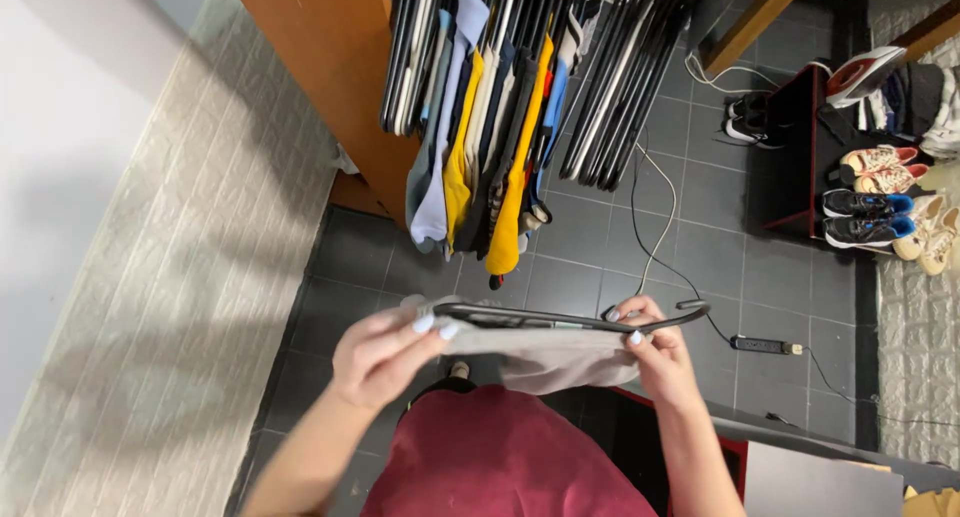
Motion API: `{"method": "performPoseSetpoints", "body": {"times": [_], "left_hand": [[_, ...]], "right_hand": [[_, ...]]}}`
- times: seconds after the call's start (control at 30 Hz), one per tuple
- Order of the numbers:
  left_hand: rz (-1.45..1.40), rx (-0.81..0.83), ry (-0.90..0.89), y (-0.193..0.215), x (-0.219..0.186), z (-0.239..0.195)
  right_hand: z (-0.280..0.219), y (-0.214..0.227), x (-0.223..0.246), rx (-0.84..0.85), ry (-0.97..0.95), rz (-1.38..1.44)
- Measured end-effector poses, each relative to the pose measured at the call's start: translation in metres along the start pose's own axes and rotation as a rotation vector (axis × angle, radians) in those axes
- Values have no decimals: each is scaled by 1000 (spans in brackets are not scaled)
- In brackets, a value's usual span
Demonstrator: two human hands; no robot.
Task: Folding different colored shirts on a retail counter after removing them from hangers.
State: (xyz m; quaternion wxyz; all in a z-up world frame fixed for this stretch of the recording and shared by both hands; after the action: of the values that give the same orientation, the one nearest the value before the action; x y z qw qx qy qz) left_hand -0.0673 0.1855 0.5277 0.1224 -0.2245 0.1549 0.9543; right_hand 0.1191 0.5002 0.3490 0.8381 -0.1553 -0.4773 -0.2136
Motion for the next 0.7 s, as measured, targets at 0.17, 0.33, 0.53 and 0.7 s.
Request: {"method": "performPoseSetpoints", "body": {"times": [0.17,0.33,0.53,0.7], "left_hand": [[106,-182,211,-23,9,-22],[-129,481,722,-70,38,-23],[-36,963,1102,-91,73,-104],[-18,911,1321,-82,104,-126]], "right_hand": [[-1,6,-16,-538,-122,303],[11,20,24,-444,-9,-254],[34,29,89,-641,155,-271],[105,-10,126,-427,-18,-342]]}}
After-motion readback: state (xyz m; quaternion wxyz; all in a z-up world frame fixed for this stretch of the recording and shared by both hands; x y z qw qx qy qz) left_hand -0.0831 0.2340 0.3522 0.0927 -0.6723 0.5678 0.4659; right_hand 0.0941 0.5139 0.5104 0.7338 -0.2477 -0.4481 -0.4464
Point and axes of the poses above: each hand's wrist, its own z-axis towards the middle knuckle, its own y-axis out of the back of the hand, x = y × z, the point moved 10 cm from there along z, towards the middle knuckle, and after that the axes turned 15 degrees about y, right-handed, at the moved point
